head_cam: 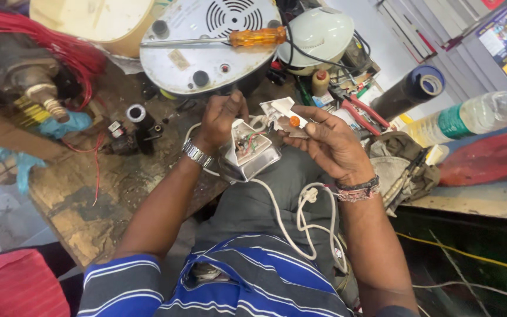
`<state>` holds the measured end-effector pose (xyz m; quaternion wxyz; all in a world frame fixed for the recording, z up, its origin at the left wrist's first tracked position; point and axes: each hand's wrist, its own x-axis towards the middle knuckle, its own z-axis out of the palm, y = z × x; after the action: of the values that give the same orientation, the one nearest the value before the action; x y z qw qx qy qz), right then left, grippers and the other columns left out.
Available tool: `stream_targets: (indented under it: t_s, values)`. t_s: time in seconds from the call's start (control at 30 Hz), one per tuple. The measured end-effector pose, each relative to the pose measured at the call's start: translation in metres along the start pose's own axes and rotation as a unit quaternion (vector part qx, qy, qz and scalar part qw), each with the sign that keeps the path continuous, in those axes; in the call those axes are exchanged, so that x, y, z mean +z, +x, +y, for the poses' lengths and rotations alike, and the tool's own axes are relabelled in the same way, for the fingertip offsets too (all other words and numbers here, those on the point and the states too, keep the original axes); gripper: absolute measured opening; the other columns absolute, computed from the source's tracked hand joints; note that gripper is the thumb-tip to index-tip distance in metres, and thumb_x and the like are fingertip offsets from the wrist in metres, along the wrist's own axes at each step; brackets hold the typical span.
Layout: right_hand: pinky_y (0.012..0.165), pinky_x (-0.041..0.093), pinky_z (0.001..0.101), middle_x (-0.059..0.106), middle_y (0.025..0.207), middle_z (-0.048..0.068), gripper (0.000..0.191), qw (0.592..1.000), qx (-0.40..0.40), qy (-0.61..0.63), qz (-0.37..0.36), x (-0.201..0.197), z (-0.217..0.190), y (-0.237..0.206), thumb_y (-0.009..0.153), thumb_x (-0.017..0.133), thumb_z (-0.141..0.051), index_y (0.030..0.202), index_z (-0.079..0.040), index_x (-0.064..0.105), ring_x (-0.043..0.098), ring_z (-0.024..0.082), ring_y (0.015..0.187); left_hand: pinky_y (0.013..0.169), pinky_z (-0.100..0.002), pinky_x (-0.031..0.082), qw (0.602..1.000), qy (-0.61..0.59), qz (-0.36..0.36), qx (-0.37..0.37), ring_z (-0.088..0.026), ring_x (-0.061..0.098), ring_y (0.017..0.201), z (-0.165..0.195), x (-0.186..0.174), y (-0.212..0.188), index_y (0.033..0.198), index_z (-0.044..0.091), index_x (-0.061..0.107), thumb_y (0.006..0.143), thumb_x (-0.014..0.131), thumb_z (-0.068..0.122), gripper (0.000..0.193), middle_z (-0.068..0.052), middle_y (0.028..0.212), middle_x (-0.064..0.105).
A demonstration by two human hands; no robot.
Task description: The person repairs a small white electronic device by connecting internal wires, then reassembles its casing with a screwdriver. They then open a white electric iron, remove its backplate, and inspect the internal components.
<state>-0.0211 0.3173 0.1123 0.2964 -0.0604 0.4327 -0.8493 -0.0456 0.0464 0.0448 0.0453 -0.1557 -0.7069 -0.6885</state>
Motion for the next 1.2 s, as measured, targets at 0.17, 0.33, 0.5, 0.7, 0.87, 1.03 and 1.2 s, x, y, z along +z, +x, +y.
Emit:
stream_targets:
  t_s: [0.17,0.33,0.5,0.7,0.87,1.03,1.2]
  values:
    - [0.111,0.047,0.0494,0.062,0.136,0.027,0.051,1.000,0.003,0.016,-0.010,0.002,0.002,0.003,0.100,0.067,-0.014,0.145,0.005,0.050,0.061,0.038,0.127,0.059,-0.030,0.041,0.997,-0.053,-0.049,-0.019,-0.013,0.054,0.060,-0.007,-0.004,0.003,0.071,-0.001,0.065,0.110,0.038,0.057,0.075,-0.004,0.061,0.057]
    - [0.112,0.047,0.0507,0.063,0.135,0.025,0.050,1.000,-0.002,0.028,-0.012,0.005,-0.001,-0.001,0.099,0.068,-0.012,0.142,0.005,0.051,0.062,0.038,0.127,0.059,-0.029,0.043,0.997,-0.019,-0.074,-0.016,-0.012,0.056,0.060,-0.008,-0.005,0.004,0.071,0.000,0.065,0.109,0.036,0.056,0.073,-0.003,0.061,0.059]
    - [0.109,0.051,0.0462,0.066,0.130,0.024,0.049,1.000,-0.014,0.010,-0.018,0.010,-0.006,-0.008,0.096,0.072,-0.011,0.139,0.007,0.054,0.066,0.035,0.121,0.064,-0.030,0.047,0.995,-0.044,-0.085,0.000,-0.011,0.059,0.067,-0.015,-0.001,0.007,0.076,0.000,0.064,0.112,0.040,0.050,0.066,-0.005,0.068,0.063]
    - [0.098,0.052,0.0313,0.066,0.128,0.017,0.054,0.994,-0.041,-0.100,0.024,0.006,-0.006,-0.005,0.091,0.077,-0.011,0.137,0.007,0.056,0.067,0.021,0.112,0.064,-0.028,0.044,0.994,0.007,-0.106,-0.004,-0.008,0.053,0.070,-0.007,0.002,0.010,0.093,0.000,0.069,0.109,0.045,0.045,0.054,-0.004,0.070,0.062]
    - [0.105,0.051,0.0396,0.066,0.130,0.018,0.049,0.998,-0.041,-0.052,-0.006,-0.003,-0.001,0.001,0.098,0.072,-0.012,0.139,0.008,0.055,0.065,0.026,0.117,0.072,-0.026,0.050,0.984,-0.058,-0.167,-0.024,-0.007,0.060,0.080,0.005,-0.002,0.015,0.100,-0.001,0.067,0.103,0.056,0.030,0.033,0.000,0.084,0.068]
    - [0.108,0.050,0.0450,0.065,0.133,0.020,0.045,0.999,-0.021,-0.034,-0.004,-0.004,0.001,0.007,0.102,0.064,-0.016,0.139,0.007,0.054,0.065,0.030,0.122,0.071,-0.025,0.050,0.976,-0.082,-0.189,-0.065,-0.004,0.060,0.080,0.002,-0.002,0.019,0.100,-0.004,0.072,0.096,0.062,0.015,0.022,0.000,0.087,0.070]
    - [0.109,0.049,0.0427,0.064,0.137,0.017,0.048,0.998,-0.003,-0.066,-0.016,0.004,-0.005,0.012,0.105,0.059,-0.020,0.145,0.005,0.052,0.063,0.026,0.124,0.067,-0.023,0.049,0.985,-0.061,-0.148,-0.064,-0.003,0.058,0.077,0.000,0.001,0.021,0.099,-0.005,0.072,0.095,0.063,0.010,0.018,0.000,0.084,0.070]
